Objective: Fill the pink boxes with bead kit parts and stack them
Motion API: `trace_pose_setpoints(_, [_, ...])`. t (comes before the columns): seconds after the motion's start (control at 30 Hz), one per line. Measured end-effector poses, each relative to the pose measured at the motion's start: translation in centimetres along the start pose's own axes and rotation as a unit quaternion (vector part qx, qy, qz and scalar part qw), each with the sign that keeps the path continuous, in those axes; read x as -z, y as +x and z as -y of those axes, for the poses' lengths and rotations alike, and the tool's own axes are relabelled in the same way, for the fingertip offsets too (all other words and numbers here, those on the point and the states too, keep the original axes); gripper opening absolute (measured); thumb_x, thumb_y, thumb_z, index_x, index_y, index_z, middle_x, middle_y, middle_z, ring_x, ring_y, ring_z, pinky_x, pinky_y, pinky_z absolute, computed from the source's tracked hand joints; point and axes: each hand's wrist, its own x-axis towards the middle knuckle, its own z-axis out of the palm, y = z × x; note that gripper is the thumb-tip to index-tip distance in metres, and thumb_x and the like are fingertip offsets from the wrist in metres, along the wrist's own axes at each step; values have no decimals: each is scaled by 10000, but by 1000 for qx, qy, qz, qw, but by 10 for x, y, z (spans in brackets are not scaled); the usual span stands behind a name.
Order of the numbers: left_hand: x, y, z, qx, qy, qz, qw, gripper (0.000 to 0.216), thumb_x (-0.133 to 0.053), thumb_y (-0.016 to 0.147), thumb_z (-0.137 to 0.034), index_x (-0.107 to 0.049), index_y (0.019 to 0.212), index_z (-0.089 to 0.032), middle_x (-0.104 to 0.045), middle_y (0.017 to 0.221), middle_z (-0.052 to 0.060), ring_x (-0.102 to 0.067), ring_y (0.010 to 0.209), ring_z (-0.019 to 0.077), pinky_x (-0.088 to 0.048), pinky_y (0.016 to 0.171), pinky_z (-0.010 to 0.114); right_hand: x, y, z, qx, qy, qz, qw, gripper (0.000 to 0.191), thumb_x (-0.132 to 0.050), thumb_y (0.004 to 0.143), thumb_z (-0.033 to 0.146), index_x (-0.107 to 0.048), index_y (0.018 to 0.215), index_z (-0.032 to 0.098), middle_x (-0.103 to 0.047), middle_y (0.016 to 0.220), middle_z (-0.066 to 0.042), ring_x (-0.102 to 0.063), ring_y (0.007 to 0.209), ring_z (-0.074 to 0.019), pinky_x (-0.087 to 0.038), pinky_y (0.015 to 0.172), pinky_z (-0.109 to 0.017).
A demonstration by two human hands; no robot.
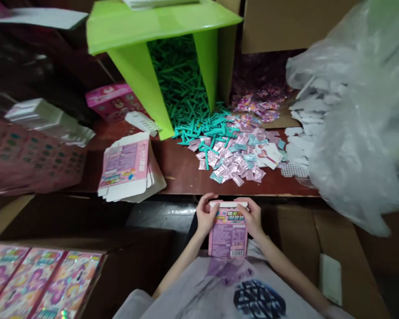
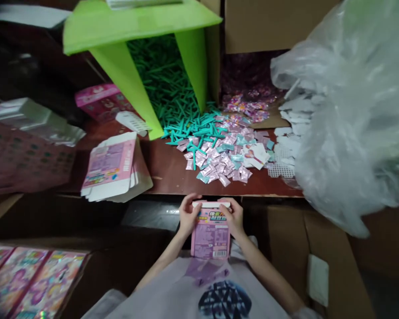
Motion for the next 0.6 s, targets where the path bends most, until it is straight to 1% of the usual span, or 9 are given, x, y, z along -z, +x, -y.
trace_pose_setpoints(0.1, [4,-5,-5,-3,8,52,999,171,-648,806,-316,-649,805,-144,-689,924,98,-662,859,187,-507,800,311,15,-1,0,-19,-4,75,997,168,-718,715,339,-663,756,185,-699,926,-70,-651,867,-206,-514,759,-301])
trace_pose_setpoints(0.17, [10,-6,-13,2,17,97,995,205,-624,828,-334,-667,804,-135,-703,899,110,-664,857,191,-508,779,302,29,0,2,-23,-34,135,990,179,-719,715,352,-671,709,180,-707,968,-100,-665,919,-238,-537,802,-340])
trace_pose_setpoints(0.23, [18,-6,-24,3,35,148,988,243,-611,840,-354,-695,835,-126,-711,940,128,-667,872,190,-510,770,292,43,3,4,-19,-86,182,979,183,-731,702,358,-692,693,180,-705,1020,-132,-671,958,-271,-557,823,-372])
trace_pose_setpoints(0.33, [31,-8,-37,-28,81,212,974,282,-656,802,-400,-724,880,-137,-700,1028,130,-660,935,190,-508,834,297,56,7,3,13,-142,235,961,163,-747,680,344,-712,656,186,-658,1160,-158,-651,1036,-303,-561,866,-384])
trace_pose_setpoints(0.4, [37,-11,-40,-59,124,228,964,317,-704,745,-448,-728,855,-152,-686,1075,121,-654,966,191,-501,877,297,57,8,2,35,-166,259,951,147,-745,679,338,-732,659,193,-642,1195,-155,-650,1046,-307,-569,858,-362])
trace_pose_setpoints(0.43, [40,-13,-40,-70,147,231,959,334,-709,732,-471,-723,828,-151,-681,1085,121,-655,958,187,-503,873,288,56,7,2,45,-174,266,947,142,-747,675,339,-744,674,197,-657,1165,-154,-664,1014,-305,-582,828,-346])
trace_pose_setpoints(0.47, [41,-14,-41,-78,171,233,954,355,-702,729,-492,-711,799,-144,-680,1074,125,-659,935,182,-510,849,275,53,7,3,55,-178,270,945,145,-753,664,342,-752,685,199,-682,1109,-151,-684,961,-302,-597,780,-329])
trace_pose_setpoints(0.53, [44,-16,-50,-97,232,237,938,406,-696,717,-529,-673,764,-126,-690,964,129,-663,837,175,-525,754,254,43,6,10,90,-183,265,942,155,-772,633,347,-757,685,201,-722,975,-138,-710,841,-290,-613,689,-304])
trace_pose_setpoints(0.6, [51,-17,-72,-133,292,258,911,408,-699,716,-522,-642,792,-125,-677,861,113,-647,749,165,-520,658,235,31,8,25,125,-188,271,936,169,-795,605,340,-761,710,212,-731,925,-125,-711,812,-287,-617,677,-314])
